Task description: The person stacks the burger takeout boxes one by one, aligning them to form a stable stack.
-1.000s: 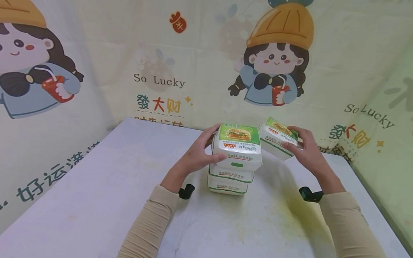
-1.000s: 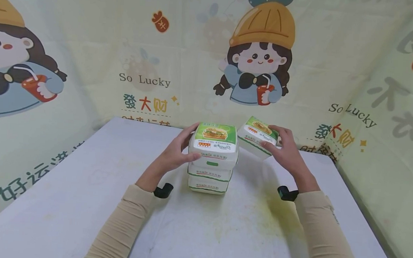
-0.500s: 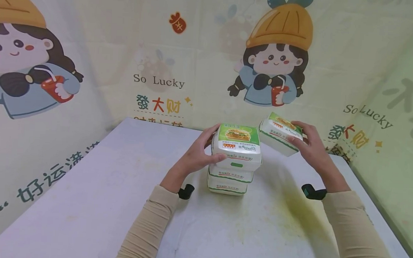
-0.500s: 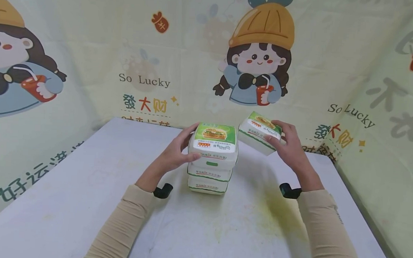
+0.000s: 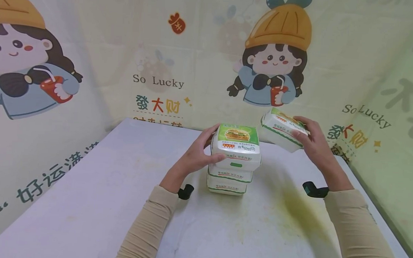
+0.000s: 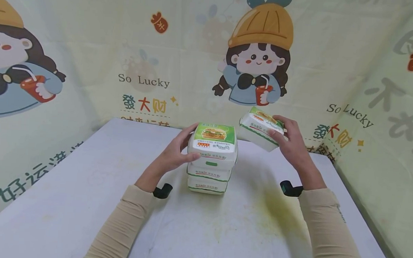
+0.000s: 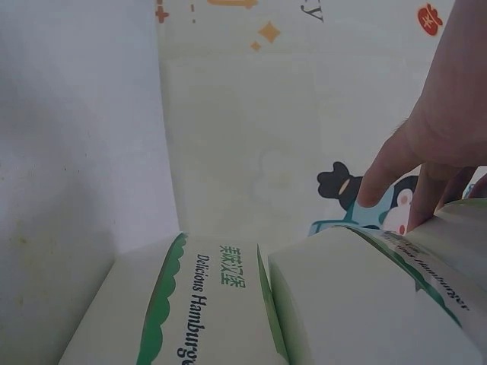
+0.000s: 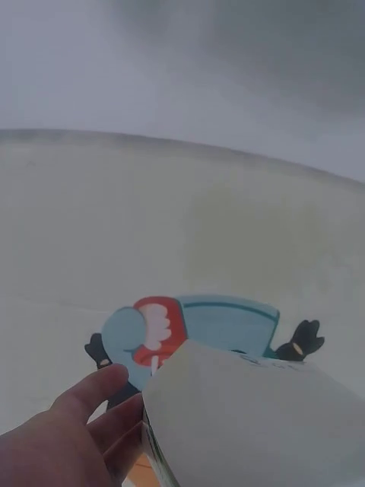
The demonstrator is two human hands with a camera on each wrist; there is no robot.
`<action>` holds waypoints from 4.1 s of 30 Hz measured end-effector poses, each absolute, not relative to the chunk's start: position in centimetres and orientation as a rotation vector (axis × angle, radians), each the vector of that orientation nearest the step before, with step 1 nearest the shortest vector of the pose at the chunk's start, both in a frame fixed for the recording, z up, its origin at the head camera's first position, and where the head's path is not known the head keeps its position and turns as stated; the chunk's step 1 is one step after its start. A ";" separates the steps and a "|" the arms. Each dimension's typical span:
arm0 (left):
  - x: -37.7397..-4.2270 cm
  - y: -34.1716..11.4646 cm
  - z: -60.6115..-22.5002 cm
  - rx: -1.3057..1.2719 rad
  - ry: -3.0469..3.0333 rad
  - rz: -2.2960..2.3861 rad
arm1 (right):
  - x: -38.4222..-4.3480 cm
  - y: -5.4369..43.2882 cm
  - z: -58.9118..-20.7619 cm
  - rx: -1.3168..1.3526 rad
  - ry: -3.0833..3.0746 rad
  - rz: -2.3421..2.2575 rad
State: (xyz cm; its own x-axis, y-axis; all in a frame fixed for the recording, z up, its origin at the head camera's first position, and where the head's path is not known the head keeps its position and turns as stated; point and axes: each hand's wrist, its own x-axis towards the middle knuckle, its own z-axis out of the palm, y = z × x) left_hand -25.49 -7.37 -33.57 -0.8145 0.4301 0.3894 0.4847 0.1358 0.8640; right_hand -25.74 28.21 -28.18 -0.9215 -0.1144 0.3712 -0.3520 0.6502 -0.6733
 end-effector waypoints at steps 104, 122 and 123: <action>-25.4 -7.2 -33.4 -1.054 -2.216 -1.973 | -23.6 19.0 -23.6 0.906 -2.416 1.019; -25.2 -7.2 -33.0 -1.109 -2.178 -1.964 | -23.2 19.0 -23.7 0.885 -2.445 0.981; -25.2 -7.2 -33.0 -1.111 -2.177 -1.966 | -23.2 19.0 -23.8 0.886 -2.446 0.983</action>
State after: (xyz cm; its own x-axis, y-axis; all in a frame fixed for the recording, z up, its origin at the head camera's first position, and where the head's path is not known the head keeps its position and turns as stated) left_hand -25.20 -7.24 -33.01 -0.7489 0.4886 0.4478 0.4951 -0.0367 0.8681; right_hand -23.22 19.05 -23.79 -0.7392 -0.4176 0.5283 -0.6671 0.5615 -0.4896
